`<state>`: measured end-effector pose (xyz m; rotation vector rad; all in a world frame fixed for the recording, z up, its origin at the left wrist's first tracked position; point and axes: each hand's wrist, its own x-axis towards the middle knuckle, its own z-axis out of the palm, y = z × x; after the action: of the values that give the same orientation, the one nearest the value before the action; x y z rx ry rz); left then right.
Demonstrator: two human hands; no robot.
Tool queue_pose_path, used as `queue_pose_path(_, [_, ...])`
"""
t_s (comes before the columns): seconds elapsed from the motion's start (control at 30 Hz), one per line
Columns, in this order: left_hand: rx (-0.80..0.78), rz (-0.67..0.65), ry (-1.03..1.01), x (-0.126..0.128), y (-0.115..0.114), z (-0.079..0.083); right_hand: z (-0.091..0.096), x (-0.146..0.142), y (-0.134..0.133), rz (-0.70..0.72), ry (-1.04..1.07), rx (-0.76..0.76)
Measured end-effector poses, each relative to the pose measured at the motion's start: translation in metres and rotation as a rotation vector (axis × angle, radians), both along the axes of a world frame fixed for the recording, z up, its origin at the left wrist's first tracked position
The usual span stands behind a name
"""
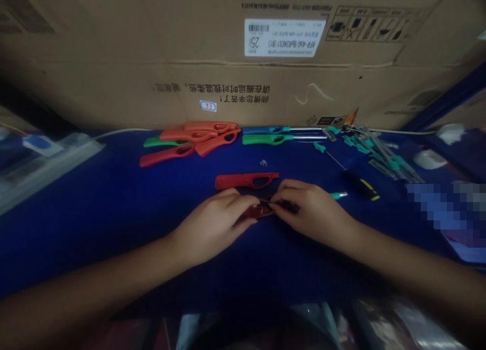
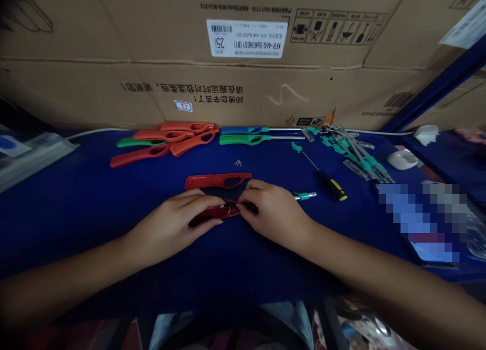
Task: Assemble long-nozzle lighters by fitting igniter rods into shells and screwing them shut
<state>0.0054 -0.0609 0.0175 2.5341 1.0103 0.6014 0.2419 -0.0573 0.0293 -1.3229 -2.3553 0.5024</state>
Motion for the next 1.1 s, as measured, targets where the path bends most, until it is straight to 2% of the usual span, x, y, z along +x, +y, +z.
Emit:
queue_pose_path(0.17, [0.014,-0.005,-0.057,0.001,0.002,-0.002,-0.001,-0.001,0.002,-0.041,0.058,-0.046])
queue_pose_path(0.3, [0.012,-0.002,-0.067,0.003,0.005,-0.002,-0.003,-0.002,0.002,-0.021,0.113,-0.076])
queue_pose_path(0.4, [0.020,-0.010,-0.061,0.003,0.007,-0.002,-0.004,-0.002,0.002,-0.008,0.157,-0.044])
queue_pose_path(0.5, [0.031,-0.012,-0.044,0.003,0.007,-0.002,-0.002,0.001,0.006,-0.032,0.195,-0.019])
queue_pose_path(0.6, [0.037,-0.044,-0.032,0.002,0.006,-0.001,0.003,0.007,0.012,-0.051,0.165,-0.054])
queue_pose_path(0.83, [0.082,-0.118,0.007,0.002,0.003,-0.001,0.014,0.019,0.016,0.201,0.044,-0.137])
queue_pose_path(1.1, [0.077,-0.106,0.034,0.001,0.001,-0.005,0.012,0.018,0.016,0.258,0.027,-0.113])
